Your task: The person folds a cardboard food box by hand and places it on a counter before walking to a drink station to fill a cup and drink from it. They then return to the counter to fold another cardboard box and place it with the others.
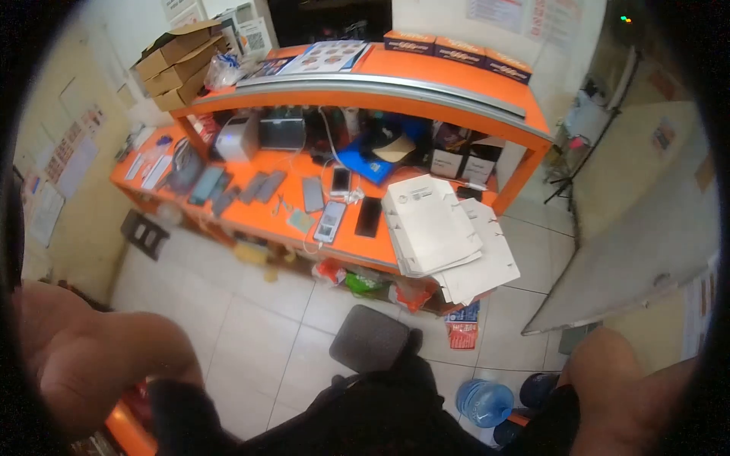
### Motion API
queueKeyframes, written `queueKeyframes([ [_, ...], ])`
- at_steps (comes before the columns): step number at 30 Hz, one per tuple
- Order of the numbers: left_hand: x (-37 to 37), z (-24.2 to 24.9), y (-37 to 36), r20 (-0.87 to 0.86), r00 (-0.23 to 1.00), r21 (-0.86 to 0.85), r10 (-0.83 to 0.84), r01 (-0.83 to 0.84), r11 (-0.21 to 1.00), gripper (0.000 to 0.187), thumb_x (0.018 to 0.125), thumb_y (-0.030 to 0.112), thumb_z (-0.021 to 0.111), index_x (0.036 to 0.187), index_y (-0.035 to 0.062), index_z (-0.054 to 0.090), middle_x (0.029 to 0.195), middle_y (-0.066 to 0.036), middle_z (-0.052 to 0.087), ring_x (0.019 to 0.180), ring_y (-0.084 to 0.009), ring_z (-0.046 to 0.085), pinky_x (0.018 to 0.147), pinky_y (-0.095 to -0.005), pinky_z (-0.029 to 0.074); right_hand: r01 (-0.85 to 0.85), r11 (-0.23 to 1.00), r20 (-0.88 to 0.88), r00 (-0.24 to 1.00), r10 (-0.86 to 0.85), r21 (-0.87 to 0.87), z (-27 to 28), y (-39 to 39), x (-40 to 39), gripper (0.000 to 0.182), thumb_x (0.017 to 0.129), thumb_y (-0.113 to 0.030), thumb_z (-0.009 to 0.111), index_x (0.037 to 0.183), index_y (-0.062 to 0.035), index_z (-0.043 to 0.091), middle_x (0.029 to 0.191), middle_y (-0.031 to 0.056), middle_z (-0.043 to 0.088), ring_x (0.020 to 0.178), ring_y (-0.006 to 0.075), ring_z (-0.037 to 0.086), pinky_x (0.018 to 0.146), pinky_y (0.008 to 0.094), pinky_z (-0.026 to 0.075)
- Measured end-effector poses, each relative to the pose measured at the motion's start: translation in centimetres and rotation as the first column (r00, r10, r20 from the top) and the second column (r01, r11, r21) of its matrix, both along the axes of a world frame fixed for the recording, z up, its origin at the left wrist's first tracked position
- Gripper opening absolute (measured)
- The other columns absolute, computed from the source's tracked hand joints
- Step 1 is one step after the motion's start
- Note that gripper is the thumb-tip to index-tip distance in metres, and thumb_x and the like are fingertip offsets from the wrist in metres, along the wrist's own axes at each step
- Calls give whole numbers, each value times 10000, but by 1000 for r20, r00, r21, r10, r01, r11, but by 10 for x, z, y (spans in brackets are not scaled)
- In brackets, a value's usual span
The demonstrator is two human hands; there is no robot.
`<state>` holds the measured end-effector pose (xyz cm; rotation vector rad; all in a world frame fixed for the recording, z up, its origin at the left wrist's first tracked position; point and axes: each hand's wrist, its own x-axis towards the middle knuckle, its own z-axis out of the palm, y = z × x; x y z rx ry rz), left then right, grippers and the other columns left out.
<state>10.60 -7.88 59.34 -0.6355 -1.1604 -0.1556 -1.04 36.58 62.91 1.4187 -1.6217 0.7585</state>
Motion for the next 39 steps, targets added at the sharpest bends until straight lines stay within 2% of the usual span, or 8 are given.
queueKeyframes([
  [11,-91,2,125,469,880,-101,78,-34,994,385,966,384,643,1243,153,506,1230,-170,566,1114,-322,560,903,-520,465,-92,991,302,946,119,-100,-74,95,-145,368,791,-318,804,1000,-89,605,881,35,534,763,192,497,650,380,400],
  [14,-123,-131,162,977,213,84,11,-432,898,248,903,137,698,1111,36,608,1093,-177,642,953,-312,608,865,-417,471,-52,988,292,952,94,-148,-90,115,-172,357,797,-324,798,982,-80,615,867,40,536,753,193,496,639,381,397],
  [17,-44,-364,136,538,-761,-87,-363,-478,874,500,974,372,634,1290,-15,615,1303,-273,618,1237,-431,571,1045,-477,456,-96,995,908,418,22,20,-189,61,-174,312,818,-182,824,686,-46,577,641,85,485,540,205,457,522,335,375],
  [19,39,-482,133,49,-987,-200,-154,-161,967,822,936,719,481,1254,-19,656,1224,-265,671,1204,-429,610,1011,-468,490,-395,867,942,-11,-335,304,-301,54,-148,439,917,-398,719,707,-23,629,749,153,653,640,305,624,634,413,495],
  [20,2,-398,178,-286,-875,-240,-390,-329,913,917,901,804,421,1237,-13,673,1191,-255,690,1193,-415,628,1007,-467,499,-560,671,846,110,-522,486,-355,59,-131,591,953,-573,581,754,-27,687,825,179,699,750,340,686,703,473,522],
  [25,33,-413,196,-124,-973,-454,-196,-120,883,823,949,726,431,1146,-20,718,1131,-245,711,1132,-391,665,950,-489,528,-809,184,450,109,-886,559,-534,97,-51,828,933,-783,342,975,-75,768,1008,205,732,992,378,699,897,504,531],
  [31,42,-421,159,403,-915,-110,-6,-55,992,555,1027,491,461,980,18,749,927,-213,728,946,-362,705,864,-465,541,-795,477,816,37,-578,374,-580,98,-42,543,1001,-523,515,1064,-32,741,988,259,713,957,418,692,848,496,543],
  [39,-53,-396,112,52,-982,213,-180,-166,963,400,1013,315,482,939,10,728,734,-77,664,676,-171,610,607,-358,487,-632,754,524,-711,-470,-181,-556,111,-44,263,1048,-176,503,1092,-17,708,960,44,728,893,99,612,826,304,515],
])
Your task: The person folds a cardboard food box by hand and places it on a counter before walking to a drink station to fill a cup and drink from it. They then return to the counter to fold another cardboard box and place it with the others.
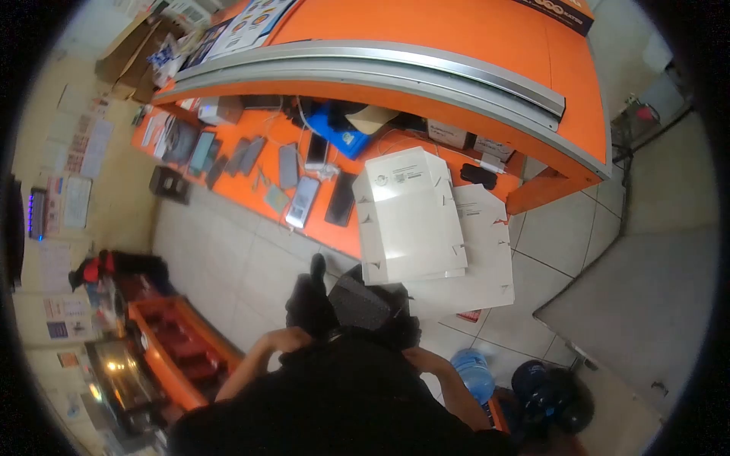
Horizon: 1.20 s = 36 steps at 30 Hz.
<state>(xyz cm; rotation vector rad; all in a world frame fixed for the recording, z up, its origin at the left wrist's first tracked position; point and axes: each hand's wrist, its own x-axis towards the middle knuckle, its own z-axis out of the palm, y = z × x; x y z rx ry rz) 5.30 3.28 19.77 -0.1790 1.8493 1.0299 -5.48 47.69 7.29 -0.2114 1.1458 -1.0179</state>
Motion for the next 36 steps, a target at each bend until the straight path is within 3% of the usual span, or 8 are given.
queueKeyframes([
  [5,-69,-52,-59,92,992,109,-91,81,991,372,1000,270,486,1137,26,731,893,-84,723,672,-164,607,601,-343,495,38,999,-320,947,-33,8,-45,-44,24,235,1003,-208,570,1023,-27,719,884,51,725,818,156,644,763,356,536],
  [7,-85,-121,-102,-610,788,339,-82,353,872,407,986,250,495,1260,17,683,962,-85,732,681,-173,614,609,-340,505,11,1000,-503,864,-6,7,-45,-73,21,229,978,-223,604,1010,-29,721,874,79,736,796,211,682,751,394,548],
  [12,-152,-164,-129,231,864,240,-448,396,886,355,1030,312,468,1073,48,702,698,-2,545,565,-114,499,536,-299,464,56,834,-627,688,365,548,75,-177,-40,214,933,-238,617,966,-58,728,944,196,729,895,375,711,778,513,547],
  [15,-141,-220,-137,193,878,329,-437,362,872,348,1043,327,456,1080,71,688,643,22,467,526,-108,455,491,-296,437,638,758,-895,408,-179,140,116,-189,-96,230,904,-294,694,969,-75,721,912,201,707,837,359,704,751,472,546],
  [18,-113,-303,-145,199,881,353,-429,344,870,339,1038,324,466,1102,74,686,650,17,466,519,-115,458,468,-302,430,814,503,-886,-427,181,-290,110,-167,-151,372,780,-136,820,1091,-3,664,1085,171,663,957,365,655,831,434,530],
  [23,-73,-393,-155,282,919,153,-275,240,959,311,992,298,526,1123,61,680,732,-37,579,566,-161,568,513,-335,525,865,439,-916,-352,190,-241,56,-120,-172,423,723,-70,846,1102,-2,670,1087,176,666,971,354,651,881,421,526],
  [25,-70,-483,-175,-361,697,401,-619,716,572,348,945,245,543,1216,62,663,791,-91,645,631,-220,652,576,-389,598,870,382,-922,-373,99,-311,43,-107,-169,389,729,-34,837,1080,9,676,988,166,691,900,289,675,828,375,544],
  [36,-95,-306,-133,143,881,165,-452,429,888,420,948,151,496,1346,83,612,841,-74,645,737,-196,668,568,-348,574,746,367,-825,-548,-133,-555,70,-99,-167,117,857,-44,763,924,49,740,853,153,749,741,189,692,729,282,518],
])
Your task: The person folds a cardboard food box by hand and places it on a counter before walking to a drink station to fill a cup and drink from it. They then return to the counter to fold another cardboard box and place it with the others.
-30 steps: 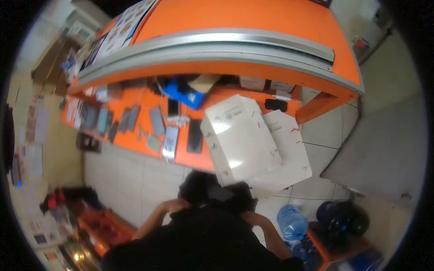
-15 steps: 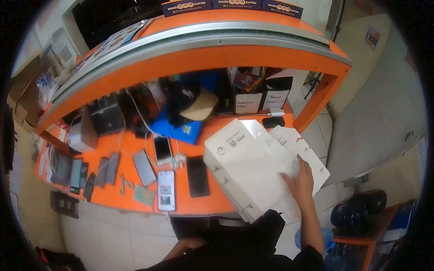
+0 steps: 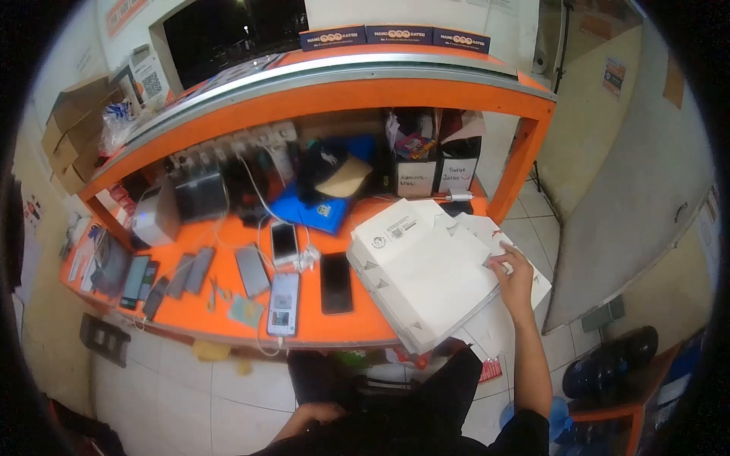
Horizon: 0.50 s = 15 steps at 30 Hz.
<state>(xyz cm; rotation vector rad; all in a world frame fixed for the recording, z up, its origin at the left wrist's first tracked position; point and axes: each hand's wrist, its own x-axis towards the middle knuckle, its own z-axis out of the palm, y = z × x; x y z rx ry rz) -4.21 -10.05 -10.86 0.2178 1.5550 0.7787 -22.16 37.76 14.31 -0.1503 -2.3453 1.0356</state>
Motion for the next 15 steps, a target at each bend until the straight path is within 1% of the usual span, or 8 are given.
queueKeyframes([
  [2,-7,19,9,-90,995,11,-43,44,999,363,1003,197,465,1290,65,644,798,-61,630,701,-177,649,545,-337,549,133,794,-348,931,105,594,21,-20,8,73,894,-38,720,910,33,717,906,148,747,777,206,704,755,316,532],
  [3,-11,23,12,-98,995,5,-15,16,1000,360,1028,287,476,1237,61,663,859,-58,651,731,-169,634,590,-325,538,132,793,-350,930,108,595,21,-27,9,73,894,-38,720,910,33,717,906,148,747,777,206,704,755,316,532],
  [5,-24,50,24,-102,995,1,18,-18,1000,397,1052,376,487,1185,57,682,920,-55,671,762,-160,619,635,-312,528,-22,967,-258,962,89,253,19,-37,17,77,926,-31,693,981,13,662,1010,150,726,891,195,702,783,319,542],
  [6,-37,81,32,-111,994,63,5,2,998,392,1054,386,499,1172,59,678,949,-49,672,796,-153,624,671,-294,524,-26,967,-259,961,94,253,18,-40,19,77,926,-31,693,981,13,662,1010,150,726,891,195,702,783,319,542],
  [8,-53,140,45,-168,986,231,12,27,972,374,1061,387,509,1148,60,670,986,-34,669,855,-139,625,730,-271,514,8,985,-142,989,-33,-172,17,-46,28,151,952,-28,671,1083,9,606,1004,134,714,971,166,679,807,299,542],
  [11,-71,186,66,-254,962,555,100,60,829,297,1066,315,532,1156,62,659,1041,-33,674,939,-128,624,785,-275,511,-68,934,-249,968,-24,-352,34,-65,30,151,956,-18,671,1070,24,580,968,116,707,976,143,662,801,254,530],
  [12,-76,194,73,-314,942,605,119,102,790,268,1060,283,548,1157,58,656,1049,-37,680,952,-127,630,800,-275,513,-235,850,-320,944,83,-472,33,-69,29,229,935,15,683,1124,27,554,983,125,710,978,151,665,821,264,532],
  [15,-96,225,97,-492,862,605,119,240,759,253,1049,257,573,1171,45,636,1023,-32,681,969,-132,652,835,-303,518,-174,864,-155,981,113,-472,0,-30,22,305,910,54,696,1152,10,515,1079,171,707,1009,153,657,857,274,532],
])
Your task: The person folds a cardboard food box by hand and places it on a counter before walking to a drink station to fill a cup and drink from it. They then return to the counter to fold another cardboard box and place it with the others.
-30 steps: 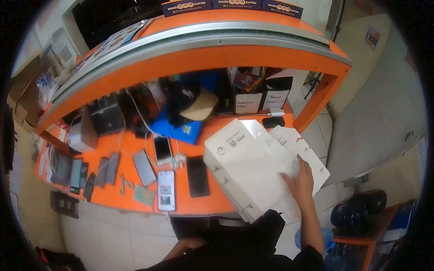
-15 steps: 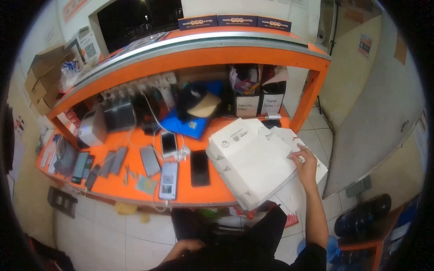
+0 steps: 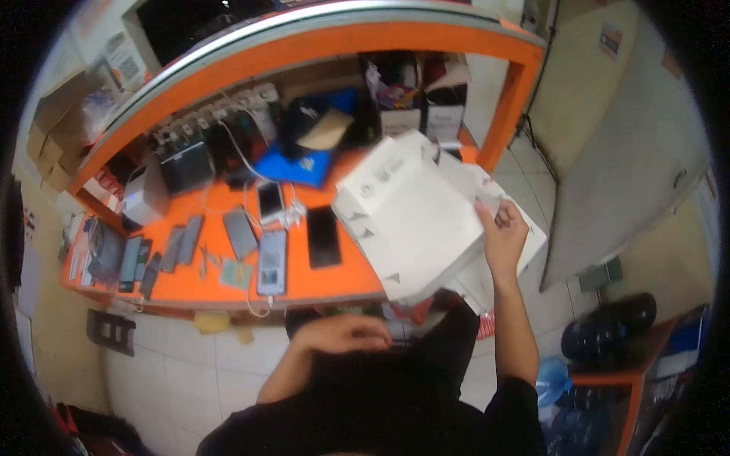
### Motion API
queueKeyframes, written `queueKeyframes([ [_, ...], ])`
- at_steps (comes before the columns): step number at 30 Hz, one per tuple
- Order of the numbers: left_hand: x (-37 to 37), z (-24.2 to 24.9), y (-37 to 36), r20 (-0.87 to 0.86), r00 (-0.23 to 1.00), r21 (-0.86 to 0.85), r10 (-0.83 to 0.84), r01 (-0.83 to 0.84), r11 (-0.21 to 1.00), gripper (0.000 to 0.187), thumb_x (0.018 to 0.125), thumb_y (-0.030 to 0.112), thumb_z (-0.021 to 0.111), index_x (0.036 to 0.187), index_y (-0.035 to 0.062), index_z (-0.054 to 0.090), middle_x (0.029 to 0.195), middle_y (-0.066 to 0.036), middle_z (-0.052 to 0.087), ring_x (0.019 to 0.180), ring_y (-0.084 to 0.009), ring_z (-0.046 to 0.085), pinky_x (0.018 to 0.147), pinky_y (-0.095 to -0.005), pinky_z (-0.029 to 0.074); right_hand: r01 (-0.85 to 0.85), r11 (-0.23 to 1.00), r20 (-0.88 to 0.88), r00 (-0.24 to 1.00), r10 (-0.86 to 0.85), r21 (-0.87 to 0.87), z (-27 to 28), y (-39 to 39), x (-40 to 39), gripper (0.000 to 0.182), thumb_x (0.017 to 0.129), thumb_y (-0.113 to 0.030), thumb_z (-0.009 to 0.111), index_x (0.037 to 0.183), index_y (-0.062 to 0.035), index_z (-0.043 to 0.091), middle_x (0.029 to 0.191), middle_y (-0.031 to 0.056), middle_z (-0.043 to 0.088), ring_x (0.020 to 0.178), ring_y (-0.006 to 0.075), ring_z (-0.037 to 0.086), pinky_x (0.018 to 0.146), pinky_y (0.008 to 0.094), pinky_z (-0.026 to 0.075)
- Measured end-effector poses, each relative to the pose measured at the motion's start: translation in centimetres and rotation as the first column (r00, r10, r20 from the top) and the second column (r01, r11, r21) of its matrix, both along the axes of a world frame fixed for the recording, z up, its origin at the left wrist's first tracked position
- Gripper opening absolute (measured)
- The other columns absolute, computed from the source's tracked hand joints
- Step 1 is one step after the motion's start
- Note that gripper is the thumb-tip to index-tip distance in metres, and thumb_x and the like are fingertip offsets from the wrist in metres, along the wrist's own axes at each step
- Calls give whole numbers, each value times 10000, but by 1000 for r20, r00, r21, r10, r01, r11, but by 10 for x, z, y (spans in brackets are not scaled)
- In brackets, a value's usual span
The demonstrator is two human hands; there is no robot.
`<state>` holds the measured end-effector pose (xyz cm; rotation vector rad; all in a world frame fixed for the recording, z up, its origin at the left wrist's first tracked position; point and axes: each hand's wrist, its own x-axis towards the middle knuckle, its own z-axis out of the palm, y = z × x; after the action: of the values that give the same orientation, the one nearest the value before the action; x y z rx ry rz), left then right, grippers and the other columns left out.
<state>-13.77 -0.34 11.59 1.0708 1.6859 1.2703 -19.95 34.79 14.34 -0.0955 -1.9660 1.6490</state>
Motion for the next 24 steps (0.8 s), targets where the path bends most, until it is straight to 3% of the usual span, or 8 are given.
queueKeyframes([
  [4,-17,34,32,373,909,319,184,-312,895,351,1034,215,599,1314,6,565,1094,-107,694,1046,-218,664,822,-330,559,283,959,-284,922,-265,22,33,-35,36,244,904,77,682,1072,-9,527,1109,208,715,1039,180,682,926,294,525],
  [6,-27,54,56,436,862,500,260,-472,726,549,1026,302,610,1440,-12,432,1158,-143,659,1075,-249,660,812,-344,581,210,971,-637,765,-92,112,45,-51,55,199,920,95,651,935,-24,491,1113,265,710,1066,363,704,963,418,552],
  [11,-54,93,87,489,834,661,256,-546,515,699,993,432,632,1466,-2,355,1327,-145,575,1044,-216,667,796,-355,593,-53,660,-349,815,463,750,68,-71,87,219,727,76,680,889,-11,562,1276,224,656,1220,436,617,952,448,570],
  [13,-57,97,88,540,803,627,252,-584,515,618,1002,375,641,1427,-8,408,1304,-140,595,1032,-196,666,791,-346,594,-75,648,-322,821,472,758,62,-71,86,207,742,64,671,916,-13,588,1267,221,656,1205,422,627,952,446,569],
  [15,-60,96,92,461,695,530,552,-714,457,384,1013,226,641,1294,-18,546,1186,-110,662,997,-149,669,760,-305,591,-105,686,-331,817,472,720,48,-67,82,313,753,79,691,1045,-27,655,1261,218,651,1185,392,647,955,425,569],
  [19,-56,85,87,658,642,465,393,-757,459,219,1002,100,635,1184,-22,630,1073,-74,705,950,-130,684,747,-264,586,-124,897,-372,879,297,423,33,-72,85,422,731,155,729,1112,-14,671,1210,229,675,1156,375,673,950,404,576],
  [23,-52,90,81,608,652,499,454,-758,420,193,989,76,648,1155,-22,652,1059,-80,716,902,-120,698,775,-257,590,-212,898,-451,806,383,385,34,-68,86,447,716,108,770,1138,-15,688,1186,218,691,1141,367,683,943,401,582],
  [24,-51,91,80,556,663,519,501,-748,413,185,981,64,658,1143,-25,659,1065,-85,716,896,-118,699,784,-262,595,-139,801,-406,804,435,582,50,-66,87,476,705,71,796,1160,-23,695,1175,196,687,1124,351,683,936,396,580],
])
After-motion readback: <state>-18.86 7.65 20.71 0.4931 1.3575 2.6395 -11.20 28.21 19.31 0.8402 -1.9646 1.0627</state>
